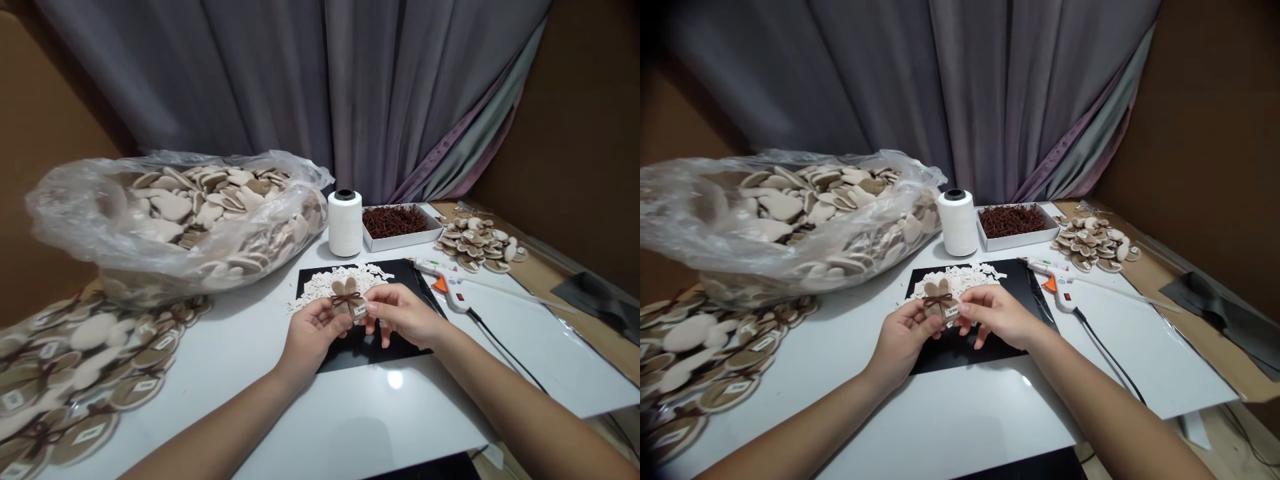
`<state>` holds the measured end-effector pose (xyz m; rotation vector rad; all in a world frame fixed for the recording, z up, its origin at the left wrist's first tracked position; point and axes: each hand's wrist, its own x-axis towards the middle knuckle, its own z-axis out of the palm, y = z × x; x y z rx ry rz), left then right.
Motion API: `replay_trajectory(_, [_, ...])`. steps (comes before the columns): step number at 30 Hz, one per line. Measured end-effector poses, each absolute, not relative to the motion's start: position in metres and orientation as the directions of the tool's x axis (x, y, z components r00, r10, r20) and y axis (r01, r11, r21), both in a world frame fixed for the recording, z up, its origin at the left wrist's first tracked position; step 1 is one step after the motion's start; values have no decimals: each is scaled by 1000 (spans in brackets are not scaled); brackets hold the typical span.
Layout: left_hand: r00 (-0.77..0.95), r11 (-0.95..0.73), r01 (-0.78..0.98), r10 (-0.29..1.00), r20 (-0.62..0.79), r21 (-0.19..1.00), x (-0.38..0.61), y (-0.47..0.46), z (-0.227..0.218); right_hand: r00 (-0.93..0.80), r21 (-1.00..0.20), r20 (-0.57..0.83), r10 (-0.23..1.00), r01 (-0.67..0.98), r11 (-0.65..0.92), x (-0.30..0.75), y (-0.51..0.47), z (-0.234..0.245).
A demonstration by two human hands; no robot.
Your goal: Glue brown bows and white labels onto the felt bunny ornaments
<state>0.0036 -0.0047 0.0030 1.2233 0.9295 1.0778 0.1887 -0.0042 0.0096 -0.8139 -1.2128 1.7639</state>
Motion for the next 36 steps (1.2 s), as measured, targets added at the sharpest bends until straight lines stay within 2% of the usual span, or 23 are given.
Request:
replay_trajectory(7, [306, 46, -161, 952, 5, 986, 4, -4, 1, -455, -898, -46, 889, -372, -237, 190, -5, 14])
replay_trajectory(15, [303, 46, -124, 953, -6, 991, 4, -5, 1, -454, -959, 25, 891, -263, -107, 193, -6, 11])
replay_trajectory(21, [367, 126, -131, 928, -70, 983, 6, -6, 3, -457, -955, 42, 888, -280, -99, 194, -6, 9])
replay_trajectory(25, [359, 111, -121, 931, -61, 986, 6, -6, 2, -433, -962, 47, 900, -262, -76, 194, -5, 9])
replay_trajectory(30, [350, 36, -38, 936, -20, 999, 5, -7, 2, -359, -962, 81, 930, -272, -22, 195, -5, 9])
replay_trajectory(36, [328, 14, 60, 944, -33, 998, 5, -9, 4, -380, -972, 134, 915, -230, 47, 193, -5, 8])
